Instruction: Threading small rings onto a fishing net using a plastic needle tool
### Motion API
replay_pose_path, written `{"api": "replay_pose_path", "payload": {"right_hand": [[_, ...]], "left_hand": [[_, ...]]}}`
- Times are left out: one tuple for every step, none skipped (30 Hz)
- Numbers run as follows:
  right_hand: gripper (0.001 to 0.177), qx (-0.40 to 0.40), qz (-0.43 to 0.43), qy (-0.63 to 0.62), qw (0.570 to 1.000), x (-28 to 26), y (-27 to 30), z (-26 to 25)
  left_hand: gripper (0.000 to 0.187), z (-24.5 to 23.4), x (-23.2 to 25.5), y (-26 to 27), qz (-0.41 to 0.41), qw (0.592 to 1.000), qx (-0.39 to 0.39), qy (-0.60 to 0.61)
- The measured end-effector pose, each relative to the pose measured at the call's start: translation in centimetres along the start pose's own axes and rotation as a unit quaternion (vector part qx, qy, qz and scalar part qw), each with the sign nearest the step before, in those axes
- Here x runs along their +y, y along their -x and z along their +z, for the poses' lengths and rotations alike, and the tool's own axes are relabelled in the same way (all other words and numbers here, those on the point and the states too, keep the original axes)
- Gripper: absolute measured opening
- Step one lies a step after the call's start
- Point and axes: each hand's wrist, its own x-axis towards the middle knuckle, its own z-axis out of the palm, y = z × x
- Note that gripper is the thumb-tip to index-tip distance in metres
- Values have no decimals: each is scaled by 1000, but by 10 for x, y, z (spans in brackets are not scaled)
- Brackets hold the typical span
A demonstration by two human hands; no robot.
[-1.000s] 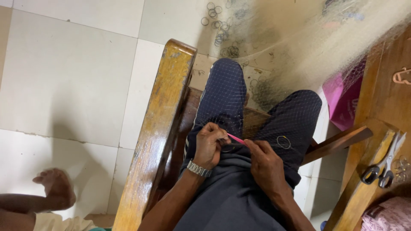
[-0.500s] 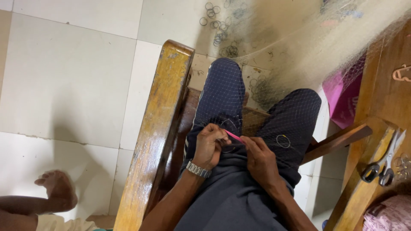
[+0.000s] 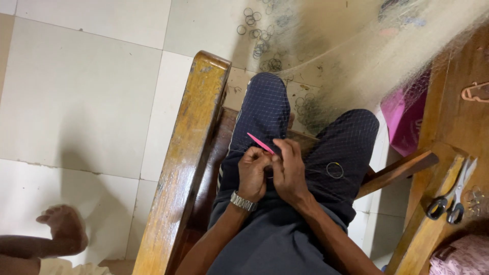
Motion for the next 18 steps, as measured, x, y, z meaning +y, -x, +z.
{"api": "replay_pose_path", "payload": {"right_hand": [[31,-6,33,-11,999,-4,-6,-2],[32,-13,65,-22,998,-9,-13,-3],[32,-14,65,-22,998,-5,-15,3],[30,-34,109,-15,993,-1,-19,7],[29,-54,152,-8,987,3,-23,12],[29,-52,151,-7,987,8,-25,13],[24,-83,177,11,981,13,-28,14],[19,-115,204,29,972,19,-30,15],[19,-114,203,30,972,16,-32,15],[15,-128,152,122,972,13,-33,15],[13,-140,99,213,962,11,-35,15],[13,-139,100,214,962,5,-39,14],[14,-164,75,253,951,0,-43,13],[15,-188,50,291,937,-5,-48,12],[15,-187,51,292,936,-17,-49,16],[17,-105,81,212,968,-29,-53,22],[22,-21,111,128,985,-41,-56,27],[22,-24,110,127,985,-29,-66,21]], "left_hand": [[16,-5,-4,-4,15,1000,-8,-15],[15,-11,-8,-8,29,999,-16,-31],[15,-9,-5,-4,29,999,-16,-29],[14,-5,-1,-3,48,998,-23,-43],[14,-1,2,-1,66,996,-29,-56],[14,-2,0,-3,68,996,-31,-55],[14,-2,-2,-5,95,992,-32,-71],[15,-4,-5,-6,121,988,-32,-87],[15,-5,-8,-7,121,988,-33,-86],[14,-6,-12,-8,134,987,-41,-84],[14,-7,-16,-9,147,984,-49,-82],[14,-6,-13,-8,146,985,-51,-82],[11,-5,-10,-6,148,984,-55,-81],[14,-3,-8,-5,149,984,-58,-79],[14,-2,-2,-1,149,984,-61,-79],[11,0,5,1,153,981,-69,-93],[10,2,12,3,158,979,-76,-108],[10,4,12,5,158,979,-73,-108]]}}
